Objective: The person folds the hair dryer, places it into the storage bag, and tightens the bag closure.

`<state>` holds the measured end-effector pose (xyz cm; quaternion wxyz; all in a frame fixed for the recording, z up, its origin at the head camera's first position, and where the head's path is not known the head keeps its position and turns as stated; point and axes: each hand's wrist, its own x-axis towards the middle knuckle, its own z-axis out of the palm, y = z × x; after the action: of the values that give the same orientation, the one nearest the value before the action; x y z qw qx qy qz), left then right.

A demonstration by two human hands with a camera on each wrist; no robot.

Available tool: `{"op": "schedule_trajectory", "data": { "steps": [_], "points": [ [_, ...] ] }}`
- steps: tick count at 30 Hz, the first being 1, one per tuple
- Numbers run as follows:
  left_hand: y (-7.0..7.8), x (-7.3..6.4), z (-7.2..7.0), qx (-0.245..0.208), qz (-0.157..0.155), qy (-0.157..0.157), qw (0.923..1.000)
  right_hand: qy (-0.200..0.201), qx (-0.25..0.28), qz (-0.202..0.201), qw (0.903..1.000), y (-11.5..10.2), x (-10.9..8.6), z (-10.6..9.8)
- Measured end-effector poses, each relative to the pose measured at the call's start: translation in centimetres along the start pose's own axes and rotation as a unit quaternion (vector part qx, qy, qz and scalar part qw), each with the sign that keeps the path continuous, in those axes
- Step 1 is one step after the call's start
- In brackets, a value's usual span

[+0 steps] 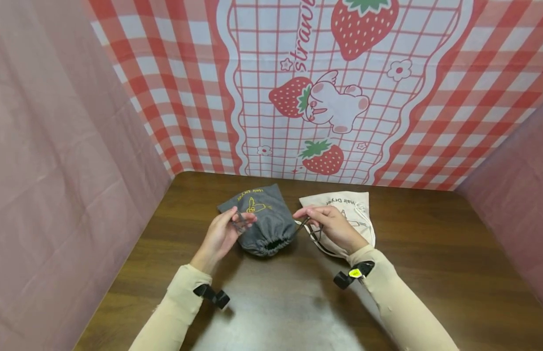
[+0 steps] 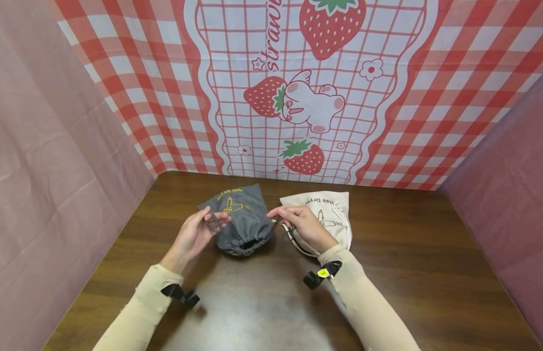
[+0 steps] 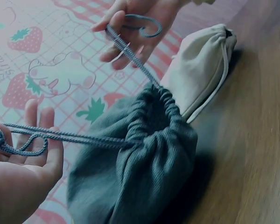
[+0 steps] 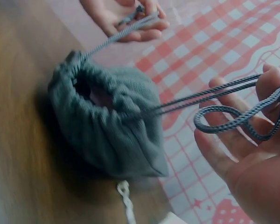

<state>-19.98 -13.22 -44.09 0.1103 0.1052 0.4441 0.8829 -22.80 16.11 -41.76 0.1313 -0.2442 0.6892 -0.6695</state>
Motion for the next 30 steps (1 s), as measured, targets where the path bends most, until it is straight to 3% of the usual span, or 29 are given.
{"op": "schedule_trajectory", "data": {
  "steps": [4,11,25,30],
  "points": [
    [-0.5,0.4,0.7,-0.04,-0.012,0.021,0.9989,-0.033,0.102,-0.015,0.9941,0.6,0.4,0.9],
    [-0.9,0.8,1.7,-0.039,-0.049,0.069,0.9956,-0.065,0.163,-0.022,0.9842,1.2,0.5,1.9],
    [-0.9,0.9,1.5,0.016,-0.034,0.026,0.9989,-0.059,0.128,0.002,0.99,1.6,0.6,2.2],
    [-1.0,0.8,1.2,0.036,-0.039,0.032,0.9981,-0.053,0.111,0.023,0.9922,1.5,0.5,2.0]
  ]
}}
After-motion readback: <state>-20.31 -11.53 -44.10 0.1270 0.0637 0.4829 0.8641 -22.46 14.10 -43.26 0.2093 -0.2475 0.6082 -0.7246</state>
